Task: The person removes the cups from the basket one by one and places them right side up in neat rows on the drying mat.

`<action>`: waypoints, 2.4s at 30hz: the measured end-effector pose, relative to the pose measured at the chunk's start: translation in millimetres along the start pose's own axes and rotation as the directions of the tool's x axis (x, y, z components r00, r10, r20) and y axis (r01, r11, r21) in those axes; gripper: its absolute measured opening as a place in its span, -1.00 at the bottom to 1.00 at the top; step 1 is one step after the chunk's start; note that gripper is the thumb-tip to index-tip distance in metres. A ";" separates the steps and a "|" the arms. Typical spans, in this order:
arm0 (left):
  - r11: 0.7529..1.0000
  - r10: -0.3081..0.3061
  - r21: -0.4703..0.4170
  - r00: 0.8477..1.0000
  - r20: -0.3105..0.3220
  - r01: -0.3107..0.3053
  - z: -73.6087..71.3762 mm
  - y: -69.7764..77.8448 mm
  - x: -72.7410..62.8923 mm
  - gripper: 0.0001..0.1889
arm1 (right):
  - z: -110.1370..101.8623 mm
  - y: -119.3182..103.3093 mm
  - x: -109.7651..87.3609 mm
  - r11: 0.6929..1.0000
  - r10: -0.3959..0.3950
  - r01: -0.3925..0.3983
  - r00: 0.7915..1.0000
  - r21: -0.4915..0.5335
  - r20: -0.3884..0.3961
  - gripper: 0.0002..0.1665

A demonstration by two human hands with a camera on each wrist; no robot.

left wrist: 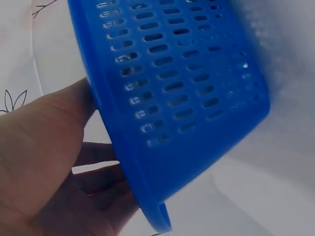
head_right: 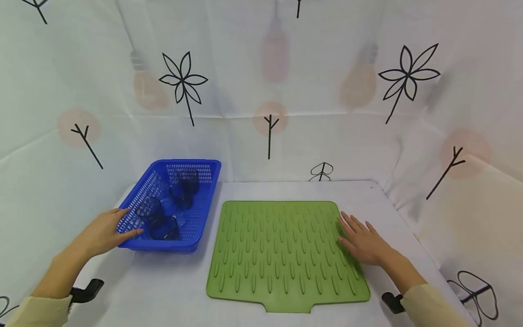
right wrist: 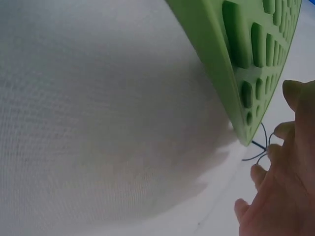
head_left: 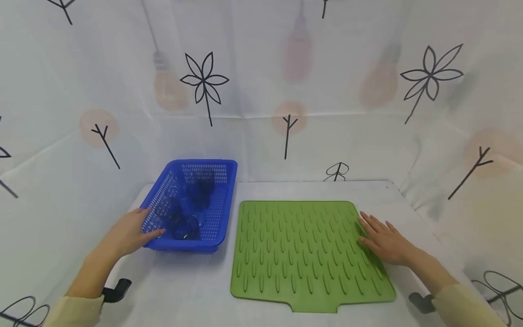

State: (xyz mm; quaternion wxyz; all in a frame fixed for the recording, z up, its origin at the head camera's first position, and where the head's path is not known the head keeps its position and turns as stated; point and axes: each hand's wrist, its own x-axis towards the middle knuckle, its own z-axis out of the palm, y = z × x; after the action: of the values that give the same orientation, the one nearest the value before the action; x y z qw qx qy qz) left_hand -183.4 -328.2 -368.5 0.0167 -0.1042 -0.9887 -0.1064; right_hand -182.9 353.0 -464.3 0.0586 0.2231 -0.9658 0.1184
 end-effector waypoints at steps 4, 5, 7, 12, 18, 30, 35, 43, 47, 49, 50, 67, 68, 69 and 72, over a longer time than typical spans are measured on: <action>1.000 -0.007 0.000 1.000 0.030 0.007 -1.0 3.3 1.8 -0.14 | -0.2 -7.5 0.5 1.000 0.029 -0.029 0.997 0.003 0.073 -0.27; 1.000 -0.010 -0.001 0.999 0.041 0.010 -0.7 4.0 2.2 -0.15 | -0.1 -8.9 0.7 0.999 0.038 -0.039 0.995 0.005 0.089 -0.27; 1.000 -0.017 -0.008 0.998 0.066 0.017 0.7 4.6 3.2 -0.17 | 0.1 -11.3 0.9 0.998 0.061 -0.063 0.991 0.012 0.117 -0.26; 0.999 -0.017 -0.035 0.991 0.131 0.021 5.7 3.4 5.3 -0.19 | 5.4 -11.5 0.8 0.994 0.094 -0.102 0.981 0.041 0.172 -0.25; 0.999 0.005 -0.051 0.992 0.128 0.001 5.9 3.0 9.7 -0.20 | 16.0 -3.7 -0.9 0.993 0.060 -0.072 0.990 0.095 0.130 -0.27; 0.993 -0.038 -0.104 0.985 0.170 0.057 5.3 1.7 14.8 -0.09 | 23.5 8.4 -3.0 0.992 0.062 -0.079 0.985 0.099 0.162 -0.19; 0.990 -0.056 -0.115 0.979 0.196 0.080 7.0 1.9 15.2 -0.08 | 27.6 7.6 -6.6 0.996 0.011 -0.019 0.996 0.087 0.085 -0.25; 0.986 -0.045 -0.147 0.982 0.183 0.073 2.6 4.5 20.2 -0.08 | 15.3 12.4 -2.9 0.987 -0.014 0.000 0.996 0.163 0.084 -0.25; 0.988 -0.037 -0.143 0.987 0.157 0.060 1.8 2.6 20.3 -0.08 | 7.3 6.7 2.6 0.982 0.025 -0.048 0.991 0.181 0.131 -0.26; 0.988 -0.033 -0.142 0.989 0.147 0.054 1.5 1.6 19.4 -0.09 | 3.8 1.5 4.1 0.980 0.038 -0.069 0.986 0.188 0.164 -0.26; 0.988 -0.032 -0.143 0.989 0.143 0.052 1.0 1.3 18.7 -0.10 | 2.9 -0.5 4.6 0.980 0.043 -0.077 0.982 0.184 0.182 -0.26; 0.962 -0.037 -0.267 0.994 0.099 0.063 -12.5 -7.1 12.5 -0.11 | 7.6 1.5 6.4 0.985 0.033 -0.061 0.985 0.162 0.171 -0.26; 0.958 -0.036 -0.281 0.995 0.093 0.061 -12.9 -7.5 12.2 -0.11 | 7.1 0.9 6.5 0.985 0.033 -0.062 0.984 0.158 0.174 -0.26; 0.954 -0.039 -0.292 0.995 0.088 0.063 -13.5 -7.4 11.8 -0.11 | 6.4 0.3 6.6 0.985 0.041 -0.071 0.982 0.158 0.184 -0.25; 0.939 -0.046 -0.337 0.997 0.066 0.065 -15.2 -6.2 11.2 -0.10 | 4.9 -0.6 7.2 0.987 0.055 -0.084 0.978 0.140 0.203 -0.25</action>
State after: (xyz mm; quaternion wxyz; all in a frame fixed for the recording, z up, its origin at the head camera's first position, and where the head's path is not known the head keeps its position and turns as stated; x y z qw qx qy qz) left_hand -195.5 -335.1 -354.3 -0.0325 -0.0805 -0.9583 -0.2723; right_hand -189.4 348.3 -467.7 -0.0587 0.2035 -0.9627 0.1686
